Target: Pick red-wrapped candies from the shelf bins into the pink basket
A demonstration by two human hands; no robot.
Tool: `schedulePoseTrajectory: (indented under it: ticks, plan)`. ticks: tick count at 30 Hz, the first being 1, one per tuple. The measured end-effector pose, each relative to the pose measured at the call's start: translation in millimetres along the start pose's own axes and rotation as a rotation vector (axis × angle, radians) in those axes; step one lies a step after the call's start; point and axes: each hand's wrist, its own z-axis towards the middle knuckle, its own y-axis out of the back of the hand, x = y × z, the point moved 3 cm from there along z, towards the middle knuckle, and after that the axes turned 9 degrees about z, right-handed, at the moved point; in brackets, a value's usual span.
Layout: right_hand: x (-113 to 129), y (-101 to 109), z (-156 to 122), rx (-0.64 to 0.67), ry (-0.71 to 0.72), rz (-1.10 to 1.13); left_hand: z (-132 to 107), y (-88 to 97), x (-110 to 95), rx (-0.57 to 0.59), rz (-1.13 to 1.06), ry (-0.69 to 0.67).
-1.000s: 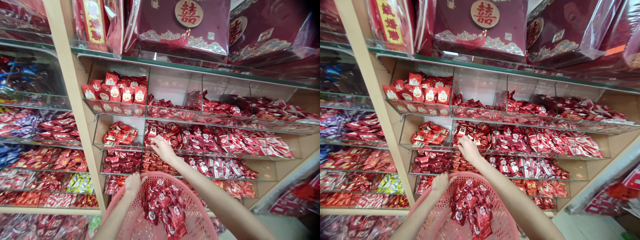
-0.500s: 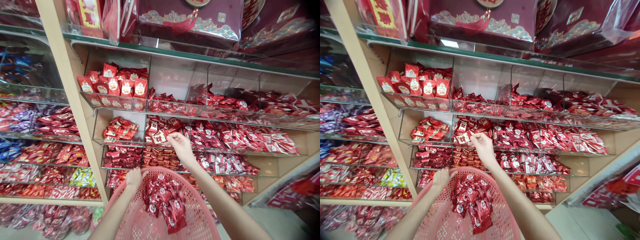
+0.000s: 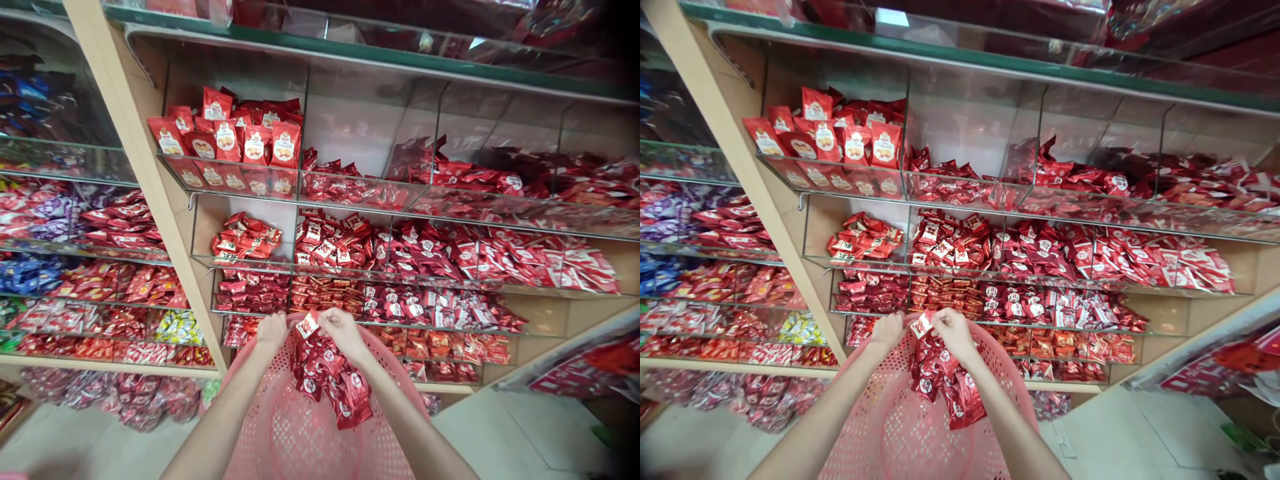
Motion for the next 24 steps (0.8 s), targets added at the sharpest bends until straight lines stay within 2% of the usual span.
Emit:
schedulePoseTrajectory:
  ticks: [4, 8, 12, 15, 19, 24]
  plan:
    - [-32, -13, -8, 0.152, -0.033, -0.166, 1, 1.0, -1, -0.039, 0.029, -0.028]
    - [-63, -41, -26, 0.326, -0.218, -0.245, 0, 1.6, -2, -0.062, 0.032, -0.022]
    - [-88, -64, -40, 0.399, -0.366, -0.328, -1, 1.0, -1, -0.045, 0.007, 0.001]
    - [-102, -72, -42, 0.387, -0.412, -0.369, 0, 0.8, -1, -0.039, -0.005, -0.004]
    - [-115, -76, -40, 0.265, -0.412, -0.397, 0, 0.6, -1, -0.032, -0.007, -0.001]
    - [-119, -74, -40, 0.183, -0.37, -0.412, 1, 0.5, -2, -0.046, -0.009, 0.008]
